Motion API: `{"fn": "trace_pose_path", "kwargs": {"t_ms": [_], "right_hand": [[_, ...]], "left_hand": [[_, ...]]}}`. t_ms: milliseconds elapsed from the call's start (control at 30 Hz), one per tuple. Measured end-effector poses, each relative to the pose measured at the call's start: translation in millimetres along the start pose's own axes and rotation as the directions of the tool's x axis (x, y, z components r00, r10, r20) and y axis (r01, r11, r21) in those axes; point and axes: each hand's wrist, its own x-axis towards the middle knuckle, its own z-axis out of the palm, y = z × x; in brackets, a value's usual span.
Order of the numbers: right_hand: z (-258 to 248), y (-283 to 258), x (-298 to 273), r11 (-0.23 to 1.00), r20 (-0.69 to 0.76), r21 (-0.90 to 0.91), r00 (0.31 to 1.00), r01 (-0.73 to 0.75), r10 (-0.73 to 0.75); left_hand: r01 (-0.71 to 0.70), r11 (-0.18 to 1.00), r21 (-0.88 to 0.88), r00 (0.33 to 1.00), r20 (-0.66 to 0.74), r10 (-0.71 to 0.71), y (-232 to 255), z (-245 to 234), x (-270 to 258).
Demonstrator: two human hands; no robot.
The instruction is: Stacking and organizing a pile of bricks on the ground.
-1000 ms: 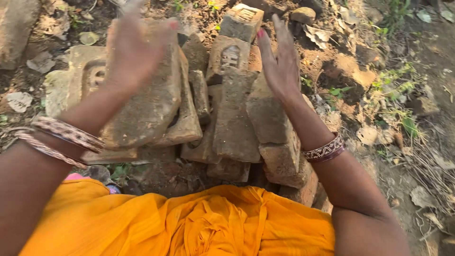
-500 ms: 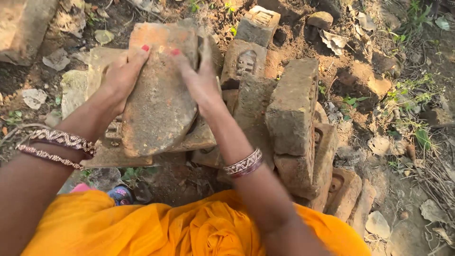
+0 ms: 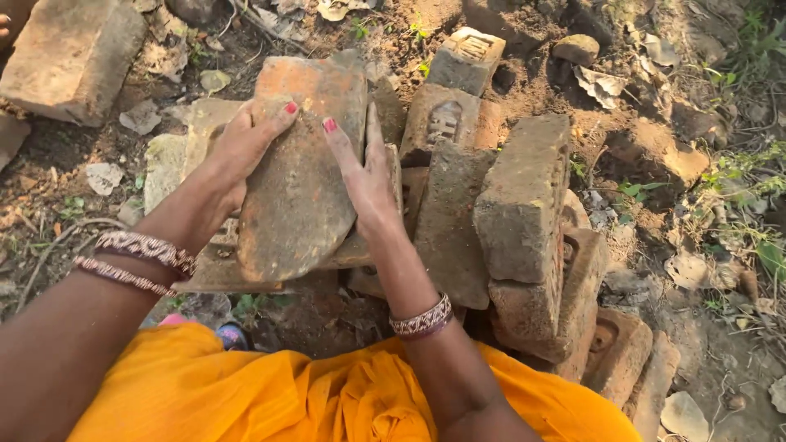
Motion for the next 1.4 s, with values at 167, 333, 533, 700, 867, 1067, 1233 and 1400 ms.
{"fn": "trace_pose_path", "kwargs": {"t_ms": [167,333,533,700,867,1067,1233,1400], "right_hand": [[-20,-17,-13,0.99,-0.125,-0.107,0.989,-0.09,0.077],[-69,-61,-5,0.974,-0.149,-0.226,0.989,-0.025,-0.009],[-119,-75,15,0.884,-0.048,-0.401,0.959,0.239,-0.281],[-104,-73,3,0.809,-0.007,-0.49,0.927,0.324,-0.375],[-87,-74,-4,0.84,-0.092,-0.509,0.958,0.188,-0.27],[-11,-66,-30,0.767,0.054,-0.578,0.951,0.279,-0.305],[61,-9,-62,0.644,0.269,-0.663,0.925,0.38,-0.269],[93,44,-80,0.593,0.347,-0.624,0.861,0.508,-0.372]], "left_hand": [[0.136,0.987,0.082,0.991,-0.018,-0.135,28,33,-18],[0.07,0.997,0.023,0.992,0.105,-0.072,18,83,-4],[-0.33,0.913,0.241,0.942,0.139,0.304,-10,168,22],[-0.607,0.712,0.353,0.794,0.223,0.566,-24,155,19],[-0.285,0.75,0.596,0.952,0.084,0.295,-11,106,-2],[-0.398,0.551,0.733,0.744,-0.094,0.662,-29,-41,46],[-0.01,0.615,0.788,0.805,-0.359,0.473,-33,-99,11],[0.337,0.826,0.451,0.865,-0.495,-0.083,-65,-132,-5]]}}
